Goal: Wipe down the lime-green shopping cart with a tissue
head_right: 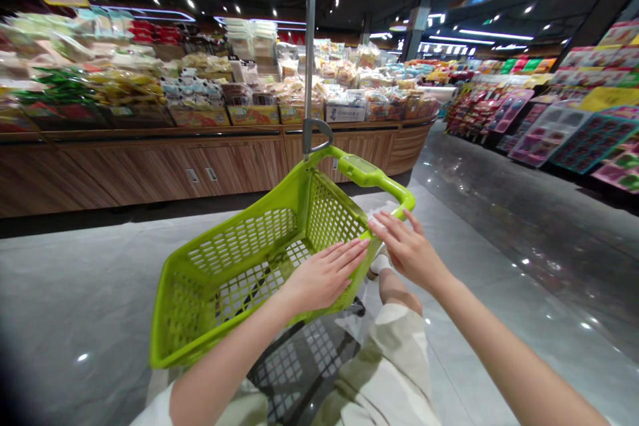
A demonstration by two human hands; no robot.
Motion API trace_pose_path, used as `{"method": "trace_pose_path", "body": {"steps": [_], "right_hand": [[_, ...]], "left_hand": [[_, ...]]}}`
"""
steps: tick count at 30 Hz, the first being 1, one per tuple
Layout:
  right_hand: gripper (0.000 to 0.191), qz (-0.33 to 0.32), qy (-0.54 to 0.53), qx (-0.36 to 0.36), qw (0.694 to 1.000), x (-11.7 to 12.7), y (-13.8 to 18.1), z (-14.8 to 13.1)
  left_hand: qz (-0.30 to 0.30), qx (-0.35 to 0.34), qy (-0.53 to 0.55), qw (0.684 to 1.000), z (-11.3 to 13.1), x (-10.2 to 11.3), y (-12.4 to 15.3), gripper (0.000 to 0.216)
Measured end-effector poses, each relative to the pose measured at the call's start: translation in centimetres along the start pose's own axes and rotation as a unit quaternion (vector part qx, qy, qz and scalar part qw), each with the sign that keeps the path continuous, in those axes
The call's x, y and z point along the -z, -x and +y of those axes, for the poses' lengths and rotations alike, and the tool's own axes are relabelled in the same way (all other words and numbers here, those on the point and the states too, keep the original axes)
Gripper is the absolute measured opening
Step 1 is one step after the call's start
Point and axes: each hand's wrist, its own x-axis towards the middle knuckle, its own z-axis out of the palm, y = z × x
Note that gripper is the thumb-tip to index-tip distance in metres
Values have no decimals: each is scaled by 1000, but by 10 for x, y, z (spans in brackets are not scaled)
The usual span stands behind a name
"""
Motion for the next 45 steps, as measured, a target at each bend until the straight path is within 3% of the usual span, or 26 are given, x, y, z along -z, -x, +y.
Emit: {"method": "trace_pose_path", "body": {"steps": [2,5,9,11,16,18,22,26,28,32,34,38,40,45], "right_hand": [[69,-15,12,20,1000,-1,1,-6],[73,-21,40,13,999,0,4,14],[67,46,101,-104,988,0,7,40],[64,56,102,-116,986,-2,7,29],[65,-2,34,-6,999,-2,4,-5],[64,12,41,-25,999,0,3,4],[58,79,83,-132,985,-3,1,14],[57,37,43,-80,995,-8,-1,-13],[58,23,31,-51,998,-7,0,-11],[57,82,75,-136,984,-5,0,20],[57,97,82,-161,979,-5,-1,19],[57,31,22,-55,998,-5,-1,-9],[57,15,12,-32,999,-4,0,-5],[57,90,77,-163,980,-3,-1,31]], "left_hand": [[1,1,0,1000,0,0,0,60],[4,0,0,1000,0,2,1,58],[4,-3,-2,1000,-1,5,1,58],[5,-2,0,1000,-1,4,1,57],[10,0,3,1000,0,0,1,57],[9,-2,1,1000,-1,1,1,58],[7,-2,4,1000,-1,2,1,58],[7,-1,7,1000,-1,0,0,60],[5,-2,7,1000,-1,1,1,60],[1,-4,9,1000,-1,4,1,58],[1,-4,13,1000,-1,3,1,59],[10,-4,23,1000,-2,-1,2,64],[12,-5,27,1000,-2,-1,2,65],[12,-4,28,1000,-2,0,2,64]]}}
